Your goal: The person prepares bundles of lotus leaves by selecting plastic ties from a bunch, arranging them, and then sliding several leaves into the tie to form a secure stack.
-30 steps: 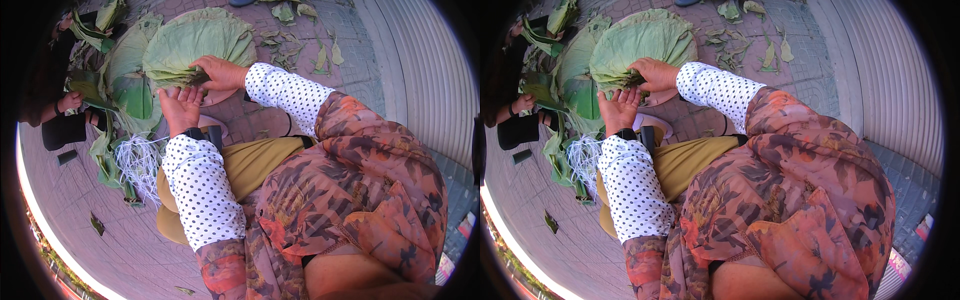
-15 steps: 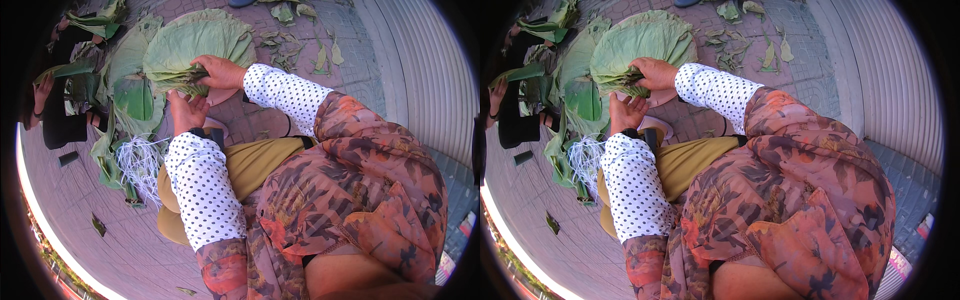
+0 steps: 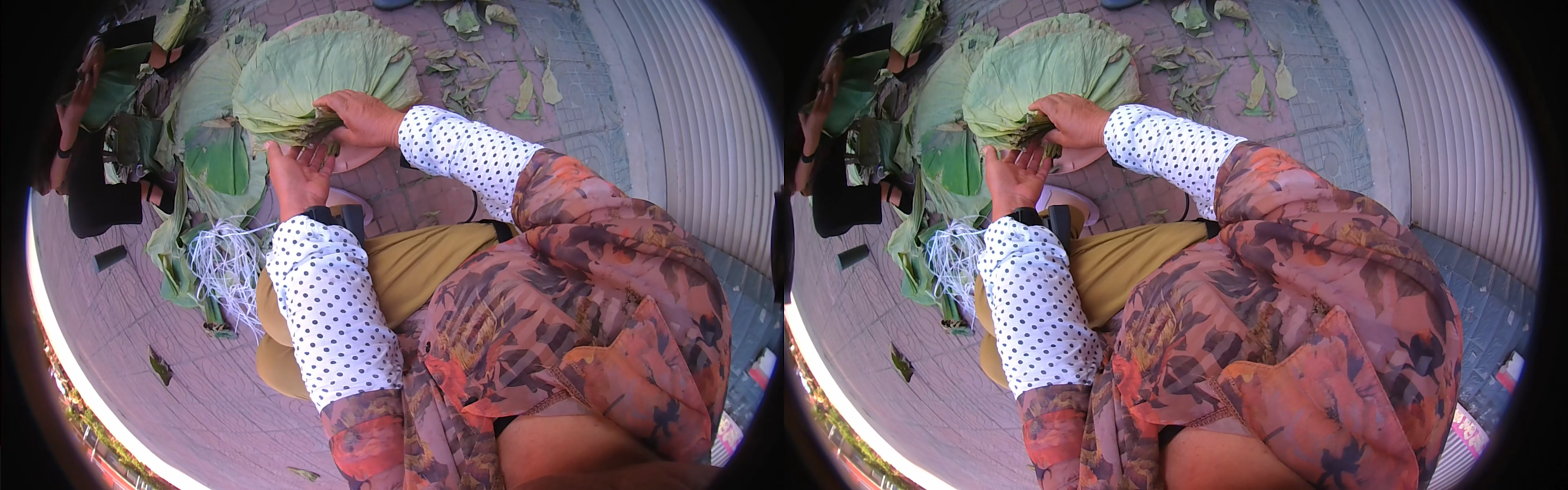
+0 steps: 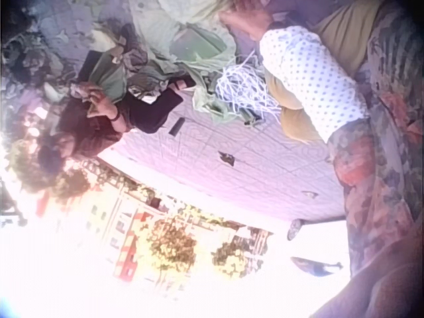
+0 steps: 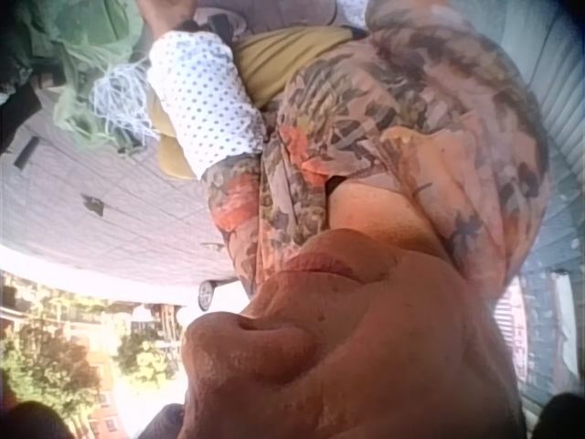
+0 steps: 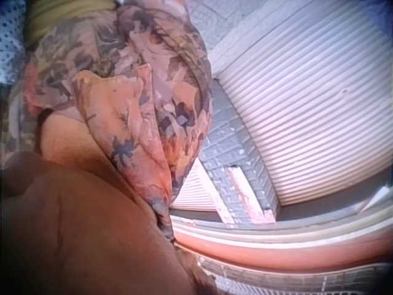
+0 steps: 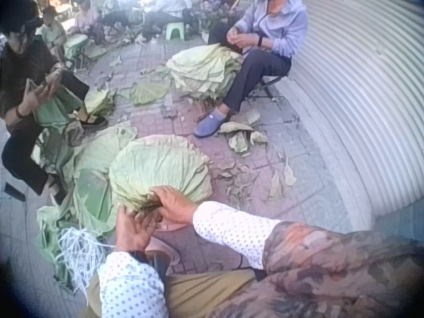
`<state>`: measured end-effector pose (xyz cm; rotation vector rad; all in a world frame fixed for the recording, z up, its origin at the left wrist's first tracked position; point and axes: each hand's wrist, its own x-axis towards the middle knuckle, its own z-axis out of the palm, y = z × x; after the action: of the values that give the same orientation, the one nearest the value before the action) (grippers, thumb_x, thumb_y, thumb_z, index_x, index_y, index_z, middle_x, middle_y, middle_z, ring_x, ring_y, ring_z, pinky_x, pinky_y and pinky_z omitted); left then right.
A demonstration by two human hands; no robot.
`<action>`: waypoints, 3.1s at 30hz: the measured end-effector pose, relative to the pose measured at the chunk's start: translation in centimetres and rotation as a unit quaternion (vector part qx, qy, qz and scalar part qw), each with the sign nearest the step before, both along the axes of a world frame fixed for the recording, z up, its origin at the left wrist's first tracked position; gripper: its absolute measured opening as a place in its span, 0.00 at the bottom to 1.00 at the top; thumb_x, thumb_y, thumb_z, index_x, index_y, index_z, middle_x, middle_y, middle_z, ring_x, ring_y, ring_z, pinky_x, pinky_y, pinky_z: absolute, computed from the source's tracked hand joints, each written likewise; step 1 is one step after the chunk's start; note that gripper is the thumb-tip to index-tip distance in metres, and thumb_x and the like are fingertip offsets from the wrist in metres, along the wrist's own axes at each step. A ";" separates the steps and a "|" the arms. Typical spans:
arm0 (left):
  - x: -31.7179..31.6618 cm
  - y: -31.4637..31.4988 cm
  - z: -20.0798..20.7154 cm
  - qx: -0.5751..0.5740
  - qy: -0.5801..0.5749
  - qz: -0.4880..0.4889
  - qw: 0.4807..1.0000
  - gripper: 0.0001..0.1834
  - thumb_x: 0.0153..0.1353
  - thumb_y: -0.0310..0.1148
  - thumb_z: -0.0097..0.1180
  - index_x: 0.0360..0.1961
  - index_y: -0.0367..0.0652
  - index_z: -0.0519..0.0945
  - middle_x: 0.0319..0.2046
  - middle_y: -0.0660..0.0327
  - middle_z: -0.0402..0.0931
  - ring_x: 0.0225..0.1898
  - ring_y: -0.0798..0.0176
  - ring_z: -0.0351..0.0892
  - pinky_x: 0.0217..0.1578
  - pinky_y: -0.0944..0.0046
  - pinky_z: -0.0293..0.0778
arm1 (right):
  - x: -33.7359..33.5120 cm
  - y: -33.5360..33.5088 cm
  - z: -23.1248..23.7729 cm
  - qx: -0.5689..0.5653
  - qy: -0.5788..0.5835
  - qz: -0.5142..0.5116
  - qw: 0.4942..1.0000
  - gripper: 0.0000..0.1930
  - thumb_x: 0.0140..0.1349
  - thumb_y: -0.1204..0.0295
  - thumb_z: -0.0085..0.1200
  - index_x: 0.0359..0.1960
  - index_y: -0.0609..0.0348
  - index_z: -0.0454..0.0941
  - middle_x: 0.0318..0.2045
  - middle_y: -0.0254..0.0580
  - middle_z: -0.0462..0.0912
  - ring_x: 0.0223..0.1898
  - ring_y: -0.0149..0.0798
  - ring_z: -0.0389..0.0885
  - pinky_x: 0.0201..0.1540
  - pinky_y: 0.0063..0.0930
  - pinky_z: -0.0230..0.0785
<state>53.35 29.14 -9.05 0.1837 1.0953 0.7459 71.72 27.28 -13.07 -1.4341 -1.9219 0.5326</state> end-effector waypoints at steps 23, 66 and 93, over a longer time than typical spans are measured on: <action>0.9 2.4 -2.6 -0.042 0.036 0.029 0.998 0.45 0.70 0.65 0.37 0.72 0.36 0.53 0.68 0.47 0.57 0.68 0.46 0.59 0.67 0.44 0.56 | 0.4 1.6 0.5 -0.048 0.036 -0.057 0.997 0.29 0.56 0.62 0.66 0.53 0.66 0.69 0.45 0.59 0.79 0.48 0.59 0.80 0.50 0.42 0.73; 2.0 2.3 2.2 -0.037 -0.075 -0.061 0.995 0.23 0.66 0.40 0.55 0.56 0.35 0.75 0.53 0.50 0.80 0.49 0.48 0.83 0.52 0.49 0.81 | -1.3 -2.0 1.7 -0.360 0.758 -0.137 0.526 0.26 0.70 0.56 0.53 0.64 0.57 0.69 0.59 0.44 0.77 0.59 0.45 0.75 0.59 0.56 0.68; -0.4 -4.9 7.3 0.068 -0.111 0.030 0.991 0.21 0.64 0.33 0.55 0.53 0.27 0.74 0.48 0.48 0.80 0.45 0.50 0.83 0.47 0.49 0.81 | -5.7 -7.0 9.3 -0.313 0.792 -0.097 0.514 0.42 0.64 0.41 0.55 0.71 0.55 0.61 0.68 0.43 0.69 0.67 0.45 0.66 0.71 0.44 0.57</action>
<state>52.91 24.22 -1.71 0.1788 0.8416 0.8748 66.06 20.29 -3.72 -0.6896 0.0112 1.7100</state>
